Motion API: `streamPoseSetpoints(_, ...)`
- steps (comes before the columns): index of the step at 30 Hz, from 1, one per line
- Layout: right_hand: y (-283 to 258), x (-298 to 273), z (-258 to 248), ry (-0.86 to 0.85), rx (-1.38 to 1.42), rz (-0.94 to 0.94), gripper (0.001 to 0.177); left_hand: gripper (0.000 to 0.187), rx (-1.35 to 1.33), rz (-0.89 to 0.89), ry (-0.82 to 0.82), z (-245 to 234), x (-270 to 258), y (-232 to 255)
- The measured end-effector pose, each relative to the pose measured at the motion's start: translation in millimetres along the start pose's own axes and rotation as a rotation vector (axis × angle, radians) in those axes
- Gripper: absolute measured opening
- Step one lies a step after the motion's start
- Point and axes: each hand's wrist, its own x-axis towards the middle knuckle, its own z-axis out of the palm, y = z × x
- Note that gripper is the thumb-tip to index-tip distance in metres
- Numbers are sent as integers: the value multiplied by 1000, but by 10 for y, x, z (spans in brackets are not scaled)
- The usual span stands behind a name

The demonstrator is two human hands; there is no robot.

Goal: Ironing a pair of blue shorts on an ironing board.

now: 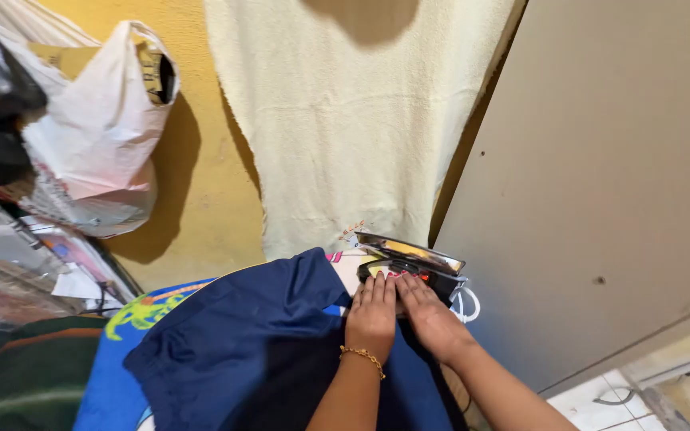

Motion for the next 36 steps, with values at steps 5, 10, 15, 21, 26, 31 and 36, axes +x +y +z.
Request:
streamPoseSetpoints(5, 167, 119, 180, -20, -35, -51, 68, 49, 36, -1, -9, 251, 89, -28)
streamPoseSetpoints(10, 215, 168, 308, 75, -49, -142, 58, 45, 93, 56, -96, 144, 188, -90)
streamPoseSetpoints(15, 259, 286, 547, 225, -74, -149, 52, 41, 101, 94, -103, 274, 213, -230)
streamPoseSetpoints(21, 172, 422, 412, 49, -148, -57, 52, 34, -7, 45, -143, 332, 290, -297)
streamPoseSetpoints(26, 230, 424, 397, 73, -187, -56, 45, 21, -1, 62, -55, 173, 376, -253)
streamPoseSetpoints(31, 174, 432, 38, 157, -110, -103, 46, 16, 82, 46, 115, -142, 521, -96)
streamPoseSetpoints(36, -159, 415, -534, 263, -14, -110, 63, 27, -29, 24, 59, -613, 471, -98)
